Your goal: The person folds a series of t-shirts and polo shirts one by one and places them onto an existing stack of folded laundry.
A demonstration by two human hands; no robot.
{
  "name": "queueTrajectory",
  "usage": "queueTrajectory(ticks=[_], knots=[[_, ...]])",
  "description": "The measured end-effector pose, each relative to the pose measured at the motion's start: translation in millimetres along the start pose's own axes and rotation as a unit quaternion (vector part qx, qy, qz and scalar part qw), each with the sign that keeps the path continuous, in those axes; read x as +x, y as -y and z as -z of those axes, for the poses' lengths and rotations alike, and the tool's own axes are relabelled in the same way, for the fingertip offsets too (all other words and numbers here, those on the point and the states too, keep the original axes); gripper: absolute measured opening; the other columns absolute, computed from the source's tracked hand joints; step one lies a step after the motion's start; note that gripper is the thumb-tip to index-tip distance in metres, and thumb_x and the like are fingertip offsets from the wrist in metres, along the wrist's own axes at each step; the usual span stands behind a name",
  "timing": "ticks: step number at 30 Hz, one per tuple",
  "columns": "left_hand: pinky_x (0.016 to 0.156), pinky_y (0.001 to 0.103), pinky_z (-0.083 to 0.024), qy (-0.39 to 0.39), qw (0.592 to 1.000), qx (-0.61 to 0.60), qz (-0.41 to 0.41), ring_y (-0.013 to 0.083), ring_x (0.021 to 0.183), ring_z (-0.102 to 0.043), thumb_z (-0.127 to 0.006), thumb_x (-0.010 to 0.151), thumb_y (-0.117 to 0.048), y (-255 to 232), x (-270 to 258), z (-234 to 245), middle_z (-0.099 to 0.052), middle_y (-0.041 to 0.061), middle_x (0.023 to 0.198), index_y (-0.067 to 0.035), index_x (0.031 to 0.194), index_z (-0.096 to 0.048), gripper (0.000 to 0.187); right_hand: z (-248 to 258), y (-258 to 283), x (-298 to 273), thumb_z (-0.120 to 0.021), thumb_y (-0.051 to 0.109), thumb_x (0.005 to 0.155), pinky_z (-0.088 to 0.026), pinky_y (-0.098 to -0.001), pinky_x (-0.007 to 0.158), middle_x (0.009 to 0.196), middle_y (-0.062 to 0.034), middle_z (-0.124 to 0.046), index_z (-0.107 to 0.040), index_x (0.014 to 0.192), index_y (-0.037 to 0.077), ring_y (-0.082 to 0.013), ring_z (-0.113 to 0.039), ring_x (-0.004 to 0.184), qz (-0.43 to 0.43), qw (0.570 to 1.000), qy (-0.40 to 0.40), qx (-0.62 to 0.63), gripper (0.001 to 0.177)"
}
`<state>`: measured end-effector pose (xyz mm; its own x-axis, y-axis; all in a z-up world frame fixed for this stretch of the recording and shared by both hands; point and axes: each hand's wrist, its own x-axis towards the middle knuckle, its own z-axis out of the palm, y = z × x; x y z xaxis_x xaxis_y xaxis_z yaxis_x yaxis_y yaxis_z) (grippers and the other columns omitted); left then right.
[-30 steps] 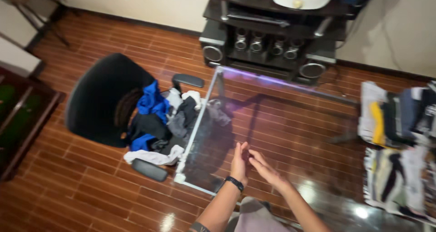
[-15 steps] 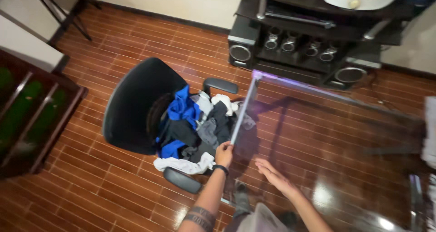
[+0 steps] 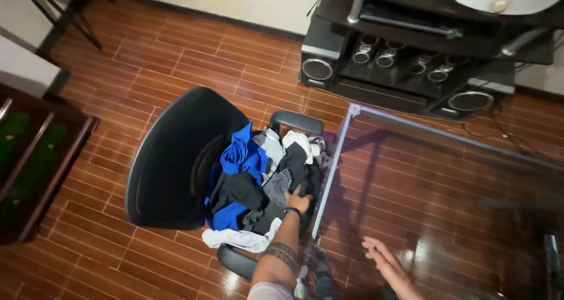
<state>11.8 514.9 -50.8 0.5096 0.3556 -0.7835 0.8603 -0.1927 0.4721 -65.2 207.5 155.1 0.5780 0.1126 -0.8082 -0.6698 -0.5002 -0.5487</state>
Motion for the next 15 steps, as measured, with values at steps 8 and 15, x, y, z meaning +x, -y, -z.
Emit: queueTrajectory(ticks=[8,15], knots=[[0.127,0.036,-0.023,-0.056,0.998,0.031,-0.006,0.0352,0.149,-0.036,-0.063,0.078,-0.056,25,72,-15,-0.016,0.013,0.169,-0.036,0.148,-0.056,0.073,1,21,-19,-0.041,0.047,0.097,-0.043,-0.0409,0.112,0.154,0.0049,-0.062,-0.055,0.149,0.029,-0.0189,-0.065,0.134,-0.028,0.999,0.008,-0.017,0.057],[0.123,0.044,-0.030,-0.312,0.931,-0.027,-0.190,0.0384,0.142,-0.044,-0.082,0.076,-0.047,85,133,-32,-0.052,0.026,0.148,0.003,0.147,-0.050,0.093,14,-13,-5,-0.042,0.045,0.098,-0.047,-0.0427,0.109,0.154,0.0031,-0.063,-0.056,0.149,0.027,-0.0216,-0.067,0.132,-0.035,0.999,0.004,-0.028,0.056]])
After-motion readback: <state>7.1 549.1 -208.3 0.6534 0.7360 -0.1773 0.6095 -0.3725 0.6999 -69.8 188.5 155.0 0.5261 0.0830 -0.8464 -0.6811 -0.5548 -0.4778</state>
